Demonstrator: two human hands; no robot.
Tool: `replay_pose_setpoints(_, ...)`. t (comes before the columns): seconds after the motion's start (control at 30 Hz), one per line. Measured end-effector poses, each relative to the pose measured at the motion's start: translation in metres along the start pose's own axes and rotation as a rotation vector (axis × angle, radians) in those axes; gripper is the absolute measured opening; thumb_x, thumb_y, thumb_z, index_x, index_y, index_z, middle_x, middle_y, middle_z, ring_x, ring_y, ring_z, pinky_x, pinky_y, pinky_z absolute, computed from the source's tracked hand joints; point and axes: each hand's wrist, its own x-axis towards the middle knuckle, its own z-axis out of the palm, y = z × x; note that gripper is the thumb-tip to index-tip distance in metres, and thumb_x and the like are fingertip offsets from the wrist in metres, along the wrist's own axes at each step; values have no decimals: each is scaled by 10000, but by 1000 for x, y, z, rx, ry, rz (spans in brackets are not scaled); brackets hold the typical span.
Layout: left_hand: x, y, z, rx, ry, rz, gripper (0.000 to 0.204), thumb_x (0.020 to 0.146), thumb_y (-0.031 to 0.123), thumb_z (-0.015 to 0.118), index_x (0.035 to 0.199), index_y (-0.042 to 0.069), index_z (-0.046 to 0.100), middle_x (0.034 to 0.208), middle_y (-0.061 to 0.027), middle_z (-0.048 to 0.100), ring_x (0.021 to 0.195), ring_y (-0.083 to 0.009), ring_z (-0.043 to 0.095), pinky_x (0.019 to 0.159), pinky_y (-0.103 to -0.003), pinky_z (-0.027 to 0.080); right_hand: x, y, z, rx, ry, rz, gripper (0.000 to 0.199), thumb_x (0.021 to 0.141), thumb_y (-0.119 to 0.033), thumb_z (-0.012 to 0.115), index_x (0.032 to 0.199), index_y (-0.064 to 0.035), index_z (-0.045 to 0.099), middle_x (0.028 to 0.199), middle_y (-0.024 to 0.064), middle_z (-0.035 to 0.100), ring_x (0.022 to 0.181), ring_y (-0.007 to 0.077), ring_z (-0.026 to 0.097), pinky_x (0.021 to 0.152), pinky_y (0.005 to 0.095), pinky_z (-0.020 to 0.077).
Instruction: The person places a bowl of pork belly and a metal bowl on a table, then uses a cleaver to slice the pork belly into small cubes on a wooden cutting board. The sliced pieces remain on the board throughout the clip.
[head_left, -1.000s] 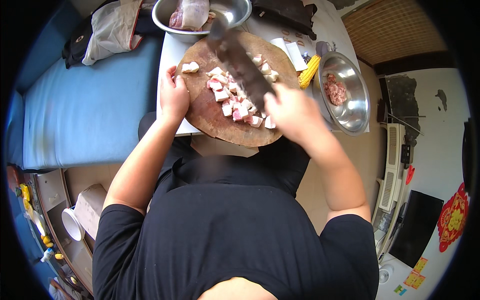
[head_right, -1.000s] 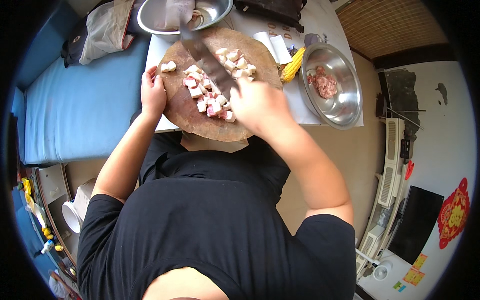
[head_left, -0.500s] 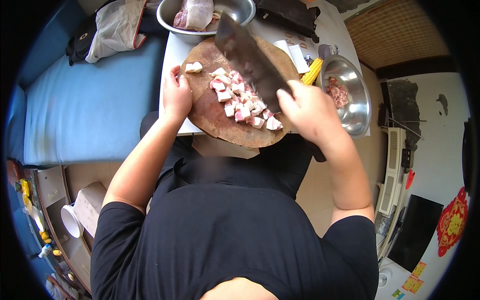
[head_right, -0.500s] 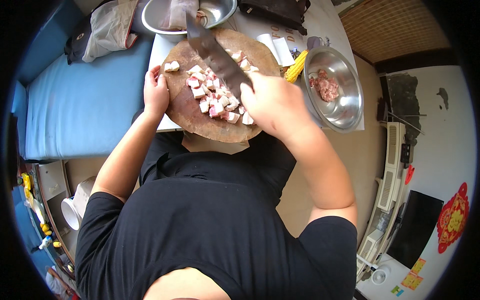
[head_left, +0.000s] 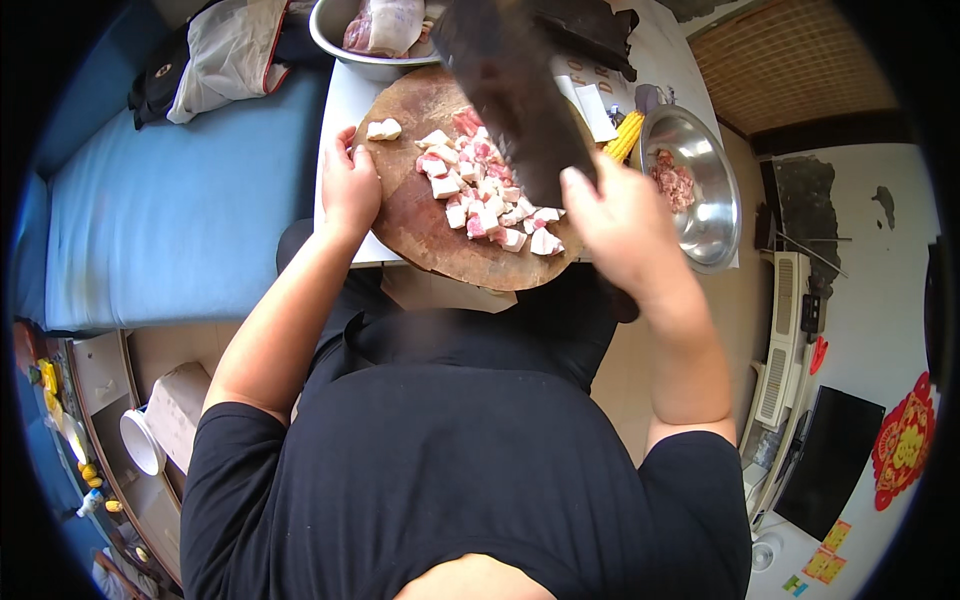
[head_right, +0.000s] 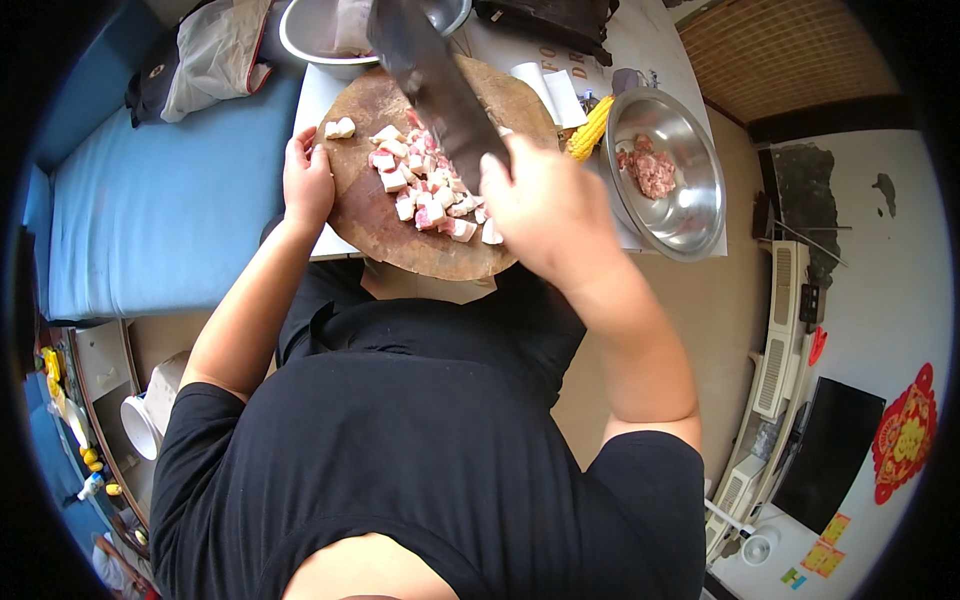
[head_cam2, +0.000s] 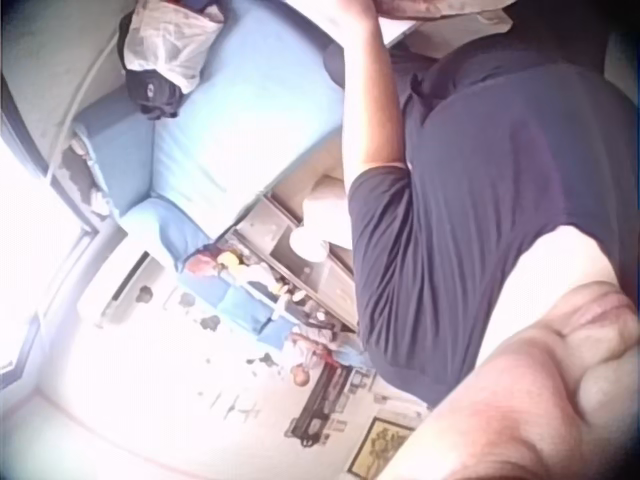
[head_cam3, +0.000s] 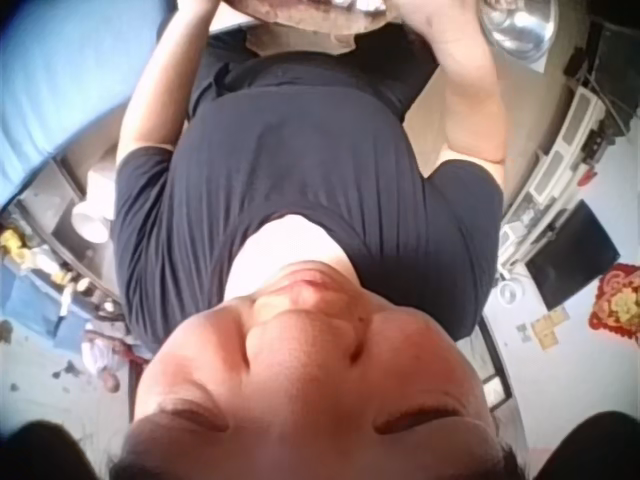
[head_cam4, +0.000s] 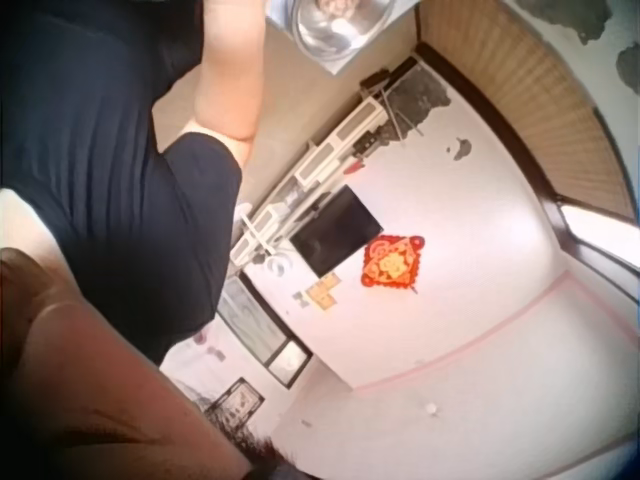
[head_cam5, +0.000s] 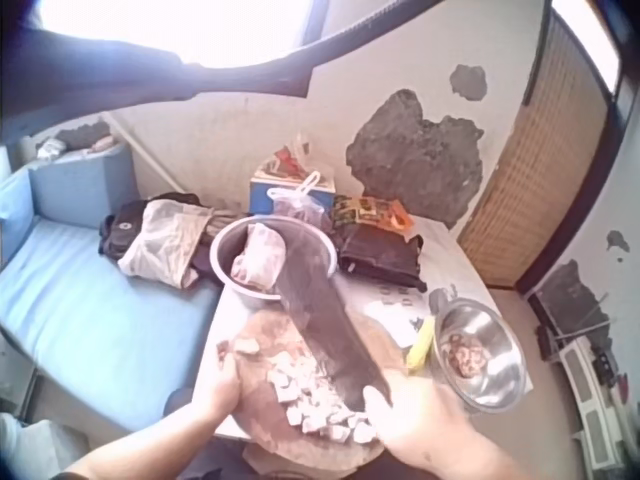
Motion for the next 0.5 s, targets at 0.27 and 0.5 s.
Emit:
replay_pose_setpoints(0.27,1,1,0,-16,-17,0,328,925,86,453,1231,-32,460,1164,-147,556,1048,-215,545,934,-314,427,0,7,-5,70,-3,-79,333,893,-330,455,1049,-83,615,890,183,658,847,365,623,758,450,491)
replay_pose_setpoints(0.5,5,2,5,15,-21,23,323,920,87,436,1218,-37,461,1136,-185,581,1030,-263,578,901,-336,454,11,11,3,-137,-165,-21,337,896,-335,435,1047,-93,615,898,191,656,868,383,621,783,455,493)
